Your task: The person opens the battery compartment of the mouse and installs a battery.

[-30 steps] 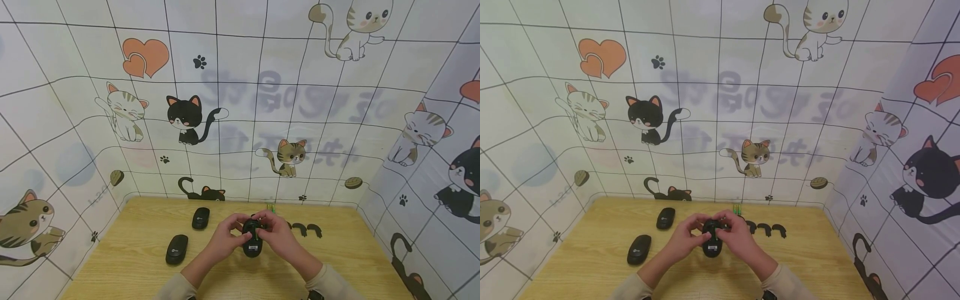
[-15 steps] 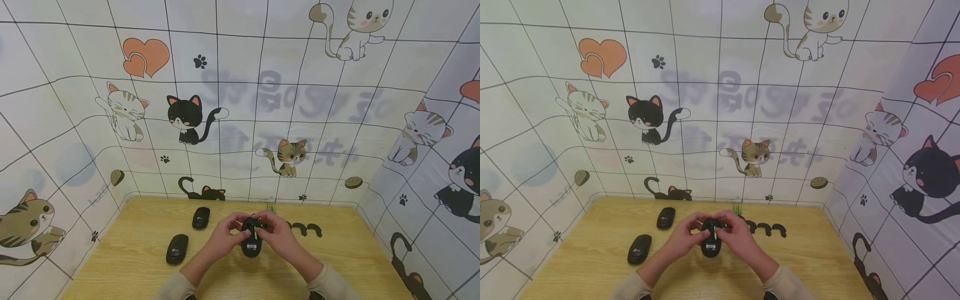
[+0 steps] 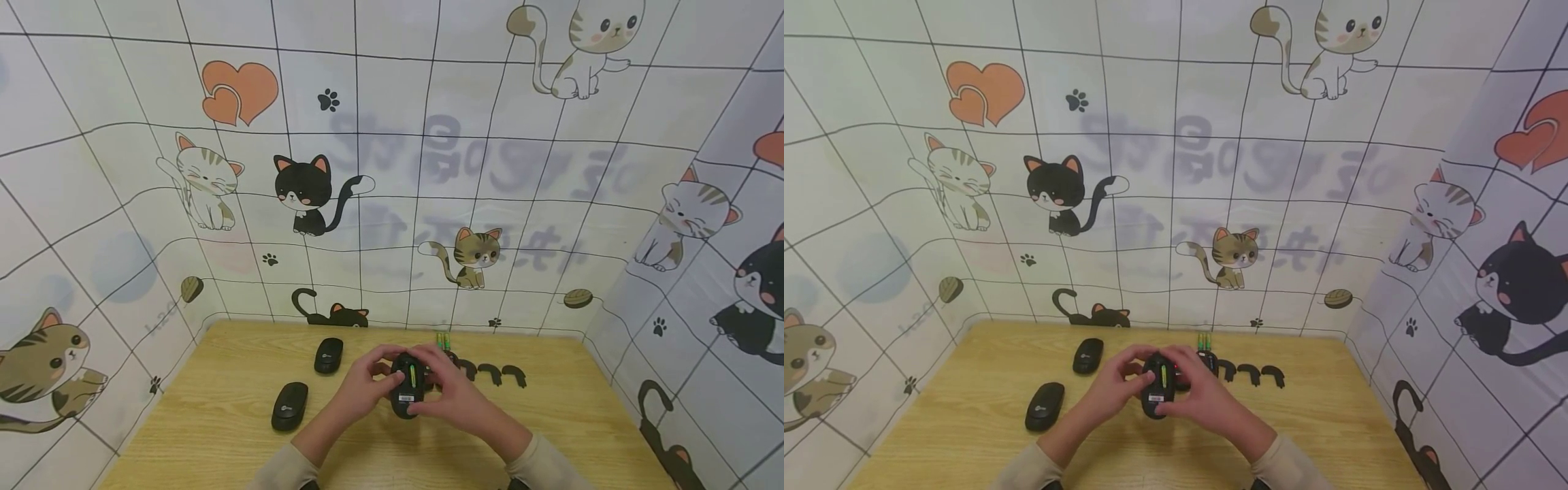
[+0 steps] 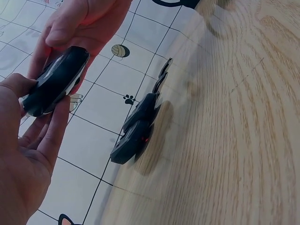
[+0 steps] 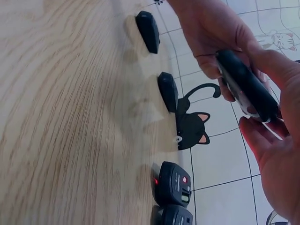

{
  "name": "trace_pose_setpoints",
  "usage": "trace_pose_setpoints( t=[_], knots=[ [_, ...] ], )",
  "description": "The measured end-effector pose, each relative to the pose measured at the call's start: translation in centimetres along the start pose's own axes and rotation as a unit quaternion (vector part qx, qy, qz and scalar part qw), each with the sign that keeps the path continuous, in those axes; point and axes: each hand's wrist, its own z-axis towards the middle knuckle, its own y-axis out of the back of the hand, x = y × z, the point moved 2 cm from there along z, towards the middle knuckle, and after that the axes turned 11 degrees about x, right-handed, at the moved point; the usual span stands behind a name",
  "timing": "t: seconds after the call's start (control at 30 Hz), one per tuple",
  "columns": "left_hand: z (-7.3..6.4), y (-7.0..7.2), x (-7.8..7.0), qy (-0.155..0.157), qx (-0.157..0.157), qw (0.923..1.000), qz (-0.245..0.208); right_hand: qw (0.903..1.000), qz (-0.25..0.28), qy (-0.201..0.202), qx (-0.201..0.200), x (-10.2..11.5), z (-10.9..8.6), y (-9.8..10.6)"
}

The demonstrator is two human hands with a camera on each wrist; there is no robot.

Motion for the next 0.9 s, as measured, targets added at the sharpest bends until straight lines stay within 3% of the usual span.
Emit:
trace_pose_setpoints(
  t=[0.2, 0.4, 0.67, 0.9],
  knots=[
    [0.0, 0.2, 0.0, 0.006, -0.004, 1.0000, 0.003, 0.9952, -0.082, -0.050, 0.018, 0.0, -0.3, -0.3],
    [-0.1, 0.3, -0.1, 0.012, -0.003, 0.9999, 0.003, 0.9910, -0.119, -0.058, 0.018, 0.0, -0.3, -0.5],
    [-0.1, 0.5, 0.3, 0.022, 0.006, 0.9997, 0.007, 0.9896, -0.126, -0.068, 0.019, -0.4, -0.3, -0.5],
    [-0.4, 0.9, 0.1, 0.021, 0.057, 0.9975, 0.036, 0.9923, -0.099, -0.075, 0.000, -1.6, -0.1, -0.4]
  ],
)
